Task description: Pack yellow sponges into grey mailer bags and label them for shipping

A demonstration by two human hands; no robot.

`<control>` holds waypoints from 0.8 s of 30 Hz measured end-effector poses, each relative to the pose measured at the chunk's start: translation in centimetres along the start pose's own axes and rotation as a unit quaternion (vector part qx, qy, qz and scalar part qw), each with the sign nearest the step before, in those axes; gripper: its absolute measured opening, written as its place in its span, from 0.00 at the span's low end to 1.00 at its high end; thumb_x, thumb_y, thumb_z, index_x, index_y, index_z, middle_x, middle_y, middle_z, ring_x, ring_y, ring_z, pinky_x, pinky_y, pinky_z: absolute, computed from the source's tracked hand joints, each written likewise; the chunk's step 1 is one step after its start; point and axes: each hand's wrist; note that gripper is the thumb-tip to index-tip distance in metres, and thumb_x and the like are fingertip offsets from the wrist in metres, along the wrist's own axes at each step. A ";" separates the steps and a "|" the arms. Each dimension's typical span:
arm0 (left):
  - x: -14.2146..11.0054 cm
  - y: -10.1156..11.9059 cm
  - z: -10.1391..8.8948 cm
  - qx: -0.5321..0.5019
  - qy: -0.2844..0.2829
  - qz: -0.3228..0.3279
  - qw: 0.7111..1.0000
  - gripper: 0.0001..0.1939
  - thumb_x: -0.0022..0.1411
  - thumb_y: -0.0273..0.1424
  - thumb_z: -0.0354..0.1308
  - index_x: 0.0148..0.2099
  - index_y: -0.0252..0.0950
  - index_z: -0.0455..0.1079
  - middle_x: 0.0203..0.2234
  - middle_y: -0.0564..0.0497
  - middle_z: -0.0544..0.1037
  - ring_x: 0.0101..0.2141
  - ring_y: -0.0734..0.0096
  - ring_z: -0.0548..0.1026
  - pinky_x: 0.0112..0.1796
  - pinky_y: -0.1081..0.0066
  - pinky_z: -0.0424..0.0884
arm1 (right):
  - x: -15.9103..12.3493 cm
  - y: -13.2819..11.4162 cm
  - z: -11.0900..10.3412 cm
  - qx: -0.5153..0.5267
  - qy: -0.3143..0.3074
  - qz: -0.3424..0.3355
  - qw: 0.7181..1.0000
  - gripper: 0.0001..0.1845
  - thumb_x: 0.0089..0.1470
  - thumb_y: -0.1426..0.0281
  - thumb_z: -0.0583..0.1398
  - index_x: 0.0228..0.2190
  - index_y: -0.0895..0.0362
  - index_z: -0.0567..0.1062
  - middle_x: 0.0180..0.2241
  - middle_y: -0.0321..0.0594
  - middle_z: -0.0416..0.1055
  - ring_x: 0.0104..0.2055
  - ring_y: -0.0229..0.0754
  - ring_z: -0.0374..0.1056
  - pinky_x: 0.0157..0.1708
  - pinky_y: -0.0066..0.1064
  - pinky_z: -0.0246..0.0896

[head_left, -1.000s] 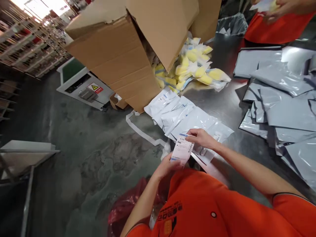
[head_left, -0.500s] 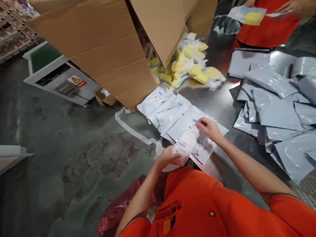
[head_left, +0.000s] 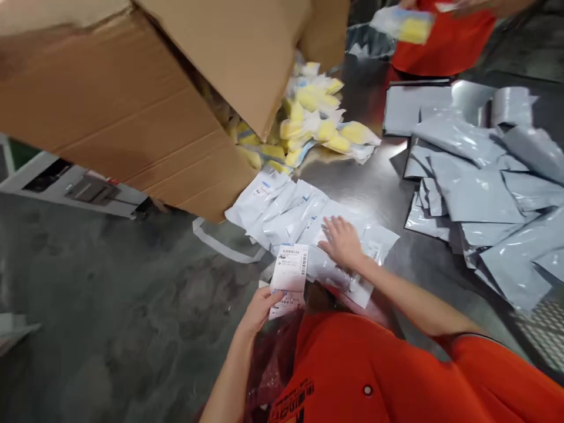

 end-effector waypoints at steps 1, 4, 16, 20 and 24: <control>0.5 0.8 0.6 0.002 -0.010 0.004 1.000 0.28 0.42 0.49 0.71 0.37 0.29 0.81 0.27 0.43 0.82 0.31 0.55 0.78 0.33 0.65 0.72 | -0.3 -0.9 0.6 0.014 -0.043 -0.019 0.999 0.41 0.62 0.50 0.54 0.68 0.58 0.53 0.68 0.59 0.47 0.69 0.67 0.42 0.63 0.61 0.40; 1.7 2.8 2.0 0.011 -0.027 -0.010 1.000 0.27 0.39 0.48 0.73 0.35 0.30 0.81 0.28 0.43 0.83 0.33 0.53 0.79 0.35 0.65 0.74 | 0.7 0.0 0.3 0.099 -0.126 -0.064 0.985 0.39 0.61 0.50 0.54 0.67 0.55 0.56 0.69 0.56 0.47 0.69 0.63 0.44 0.64 0.60 0.41; 2.9 1.8 4.7 -0.039 -0.037 -0.069 0.996 0.27 0.36 0.47 0.76 0.33 0.30 0.81 0.30 0.41 0.84 0.36 0.48 0.82 0.41 0.57 0.76 | -5.1 27.6 -11.9 -0.095 -0.004 0.331 0.939 0.32 0.59 0.76 0.51 0.64 0.65 0.58 0.51 0.65 0.70 0.50 0.59 0.70 0.45 0.45 0.63; 1.7 2.5 5.4 -0.043 -0.028 -0.049 0.997 0.28 0.35 0.44 0.77 0.35 0.28 0.81 0.31 0.39 0.84 0.33 0.52 0.82 0.39 0.62 0.76 | -5.1 22.7 -13.2 0.022 0.088 0.236 0.967 0.25 0.60 0.70 0.52 0.58 0.59 0.69 0.42 0.52 0.77 0.44 0.55 0.73 0.43 0.40 0.65; -0.4 2.4 4.6 -0.094 0.009 -0.027 0.995 0.28 0.34 0.44 0.77 0.35 0.27 0.81 0.29 0.40 0.83 0.29 0.57 0.81 0.33 0.65 0.75 | -2.4 12.6 -13.3 0.238 0.138 0.122 0.954 0.31 0.57 0.66 0.57 0.61 0.59 0.66 0.51 0.49 0.74 0.47 0.53 0.72 0.47 0.40 0.66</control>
Point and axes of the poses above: each hand's wrist, its own x-axis towards the middle knuckle, its own z-axis out of the palm, y = z × x
